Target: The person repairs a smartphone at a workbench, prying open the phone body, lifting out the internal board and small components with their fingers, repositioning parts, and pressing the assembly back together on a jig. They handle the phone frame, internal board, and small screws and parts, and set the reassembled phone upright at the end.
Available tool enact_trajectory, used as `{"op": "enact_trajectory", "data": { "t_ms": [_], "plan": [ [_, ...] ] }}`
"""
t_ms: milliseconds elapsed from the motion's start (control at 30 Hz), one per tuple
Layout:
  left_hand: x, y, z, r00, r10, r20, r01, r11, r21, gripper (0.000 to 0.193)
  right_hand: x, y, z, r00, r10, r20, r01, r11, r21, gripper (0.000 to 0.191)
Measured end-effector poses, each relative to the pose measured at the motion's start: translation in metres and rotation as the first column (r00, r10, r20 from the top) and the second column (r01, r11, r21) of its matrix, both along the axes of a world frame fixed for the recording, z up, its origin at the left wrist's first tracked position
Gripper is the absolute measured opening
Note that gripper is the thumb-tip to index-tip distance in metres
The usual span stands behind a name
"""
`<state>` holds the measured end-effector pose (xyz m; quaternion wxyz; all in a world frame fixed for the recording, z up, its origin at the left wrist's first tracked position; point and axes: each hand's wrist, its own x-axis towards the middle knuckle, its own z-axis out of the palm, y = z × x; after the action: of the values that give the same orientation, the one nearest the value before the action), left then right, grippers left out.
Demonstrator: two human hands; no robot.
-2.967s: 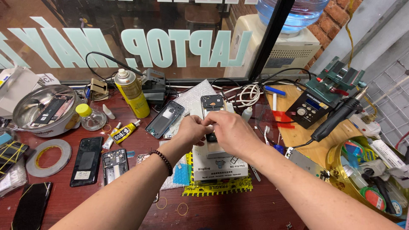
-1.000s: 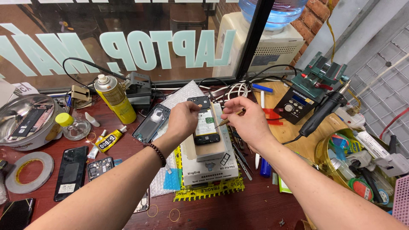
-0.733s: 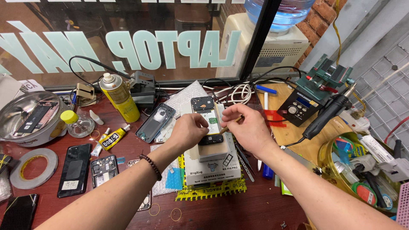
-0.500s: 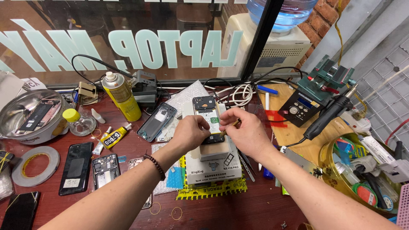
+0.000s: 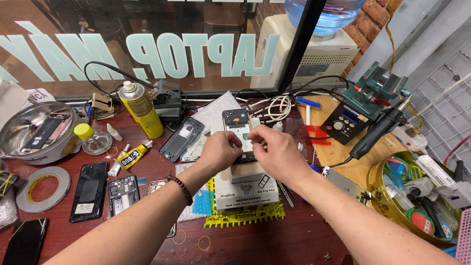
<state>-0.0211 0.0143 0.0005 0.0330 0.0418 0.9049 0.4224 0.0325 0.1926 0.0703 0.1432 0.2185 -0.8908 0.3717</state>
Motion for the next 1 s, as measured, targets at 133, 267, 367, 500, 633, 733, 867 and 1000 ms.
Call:
{"op": "enact_trajectory", "data": {
  "t_ms": [133,267,367,500,633,733,867,1000],
  "plan": [
    [-0.002,0.000,-0.002,1.000,-0.002,-0.008,0.002,1.000,-0.015,0.018,0.002,-0.005,0.003,0.999,0.045,0.025,-0.047,0.993,0.106,0.016],
    [-0.003,0.001,-0.002,0.999,0.001,-0.038,-0.001,1.000,-0.003,0.022,-0.006,-0.009,0.005,0.978,0.146,0.148,-0.139,0.989,-0.056,0.025],
    [-0.004,0.001,-0.001,1.000,0.004,-0.020,-0.004,1.000,0.000,0.027,-0.009,-0.010,0.006,0.976,0.082,0.202,-0.077,0.997,-0.029,0.022],
    [-0.005,-0.001,-0.001,1.000,-0.010,0.007,0.010,1.000,0.027,0.024,-0.012,-0.011,0.008,0.971,0.105,0.213,-0.100,0.994,-0.036,0.033],
    [-0.005,-0.002,-0.003,0.999,-0.002,0.040,0.000,0.999,0.046,0.020,-0.017,-0.011,0.009,0.979,0.071,0.189,-0.086,0.994,0.073,0.029],
    [-0.006,-0.002,-0.004,0.999,-0.020,0.032,0.018,0.997,0.077,0.020,-0.018,-0.009,0.009,0.988,0.099,0.122,-0.113,0.987,0.110,0.024],
    [-0.007,-0.003,-0.004,0.999,-0.016,0.040,0.013,0.996,0.088,0.018,-0.019,-0.010,0.010,0.982,0.101,0.159,-0.116,0.990,0.084,0.021],
    [-0.006,-0.002,-0.004,0.999,-0.012,0.029,0.010,0.998,0.066,0.017,-0.017,-0.009,0.011,0.995,0.064,0.074,-0.078,0.976,0.203,0.015]
  ]
}}
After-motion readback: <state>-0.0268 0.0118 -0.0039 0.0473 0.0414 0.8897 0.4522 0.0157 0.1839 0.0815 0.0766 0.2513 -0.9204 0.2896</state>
